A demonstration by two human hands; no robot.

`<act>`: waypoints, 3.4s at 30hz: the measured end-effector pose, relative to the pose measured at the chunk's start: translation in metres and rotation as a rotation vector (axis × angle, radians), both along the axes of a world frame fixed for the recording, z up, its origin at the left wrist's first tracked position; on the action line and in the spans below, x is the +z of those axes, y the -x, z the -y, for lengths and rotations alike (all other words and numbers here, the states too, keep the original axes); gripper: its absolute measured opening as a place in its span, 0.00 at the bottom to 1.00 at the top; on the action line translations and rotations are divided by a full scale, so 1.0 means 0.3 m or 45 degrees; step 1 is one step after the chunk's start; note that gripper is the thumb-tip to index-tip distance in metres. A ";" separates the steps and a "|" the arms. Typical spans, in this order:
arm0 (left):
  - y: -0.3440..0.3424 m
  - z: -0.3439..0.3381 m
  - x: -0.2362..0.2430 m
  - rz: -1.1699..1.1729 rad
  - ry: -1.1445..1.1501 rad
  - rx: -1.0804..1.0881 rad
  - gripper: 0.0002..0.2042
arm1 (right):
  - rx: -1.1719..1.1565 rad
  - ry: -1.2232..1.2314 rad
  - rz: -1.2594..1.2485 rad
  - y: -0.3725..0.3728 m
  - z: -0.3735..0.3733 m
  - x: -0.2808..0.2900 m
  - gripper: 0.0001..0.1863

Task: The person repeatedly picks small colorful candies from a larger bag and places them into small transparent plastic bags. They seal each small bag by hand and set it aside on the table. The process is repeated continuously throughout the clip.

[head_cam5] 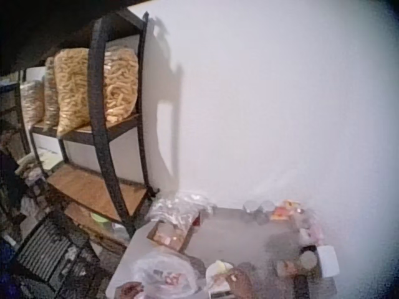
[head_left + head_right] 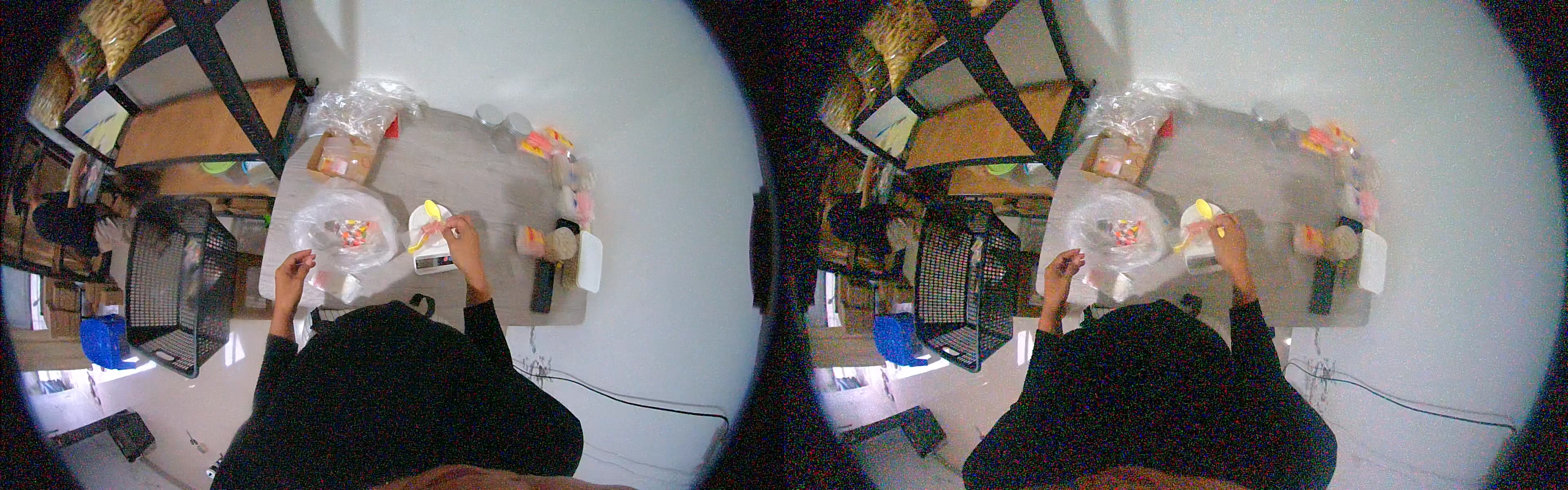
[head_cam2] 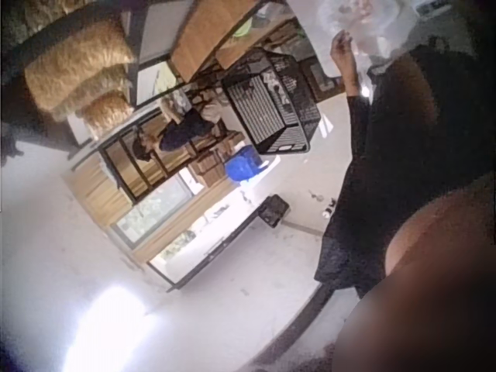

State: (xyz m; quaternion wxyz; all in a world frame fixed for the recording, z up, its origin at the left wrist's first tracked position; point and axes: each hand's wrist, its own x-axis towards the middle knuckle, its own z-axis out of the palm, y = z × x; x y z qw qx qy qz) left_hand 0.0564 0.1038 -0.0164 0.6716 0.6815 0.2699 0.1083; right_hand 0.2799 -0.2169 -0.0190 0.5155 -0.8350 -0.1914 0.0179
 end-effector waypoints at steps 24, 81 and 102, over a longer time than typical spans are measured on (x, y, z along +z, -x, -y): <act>-0.009 0.000 -0.011 -0.019 -0.120 -0.057 0.13 | 0.037 -0.140 -0.109 0.016 -0.028 -0.067 0.04; -0.219 0.257 0.213 0.086 0.498 -0.516 0.16 | 0.534 -0.111 -0.257 0.167 -0.086 0.260 0.05; -0.212 0.265 0.270 0.065 0.349 -0.586 0.11 | 0.451 -0.108 -0.063 0.195 -0.107 0.286 0.04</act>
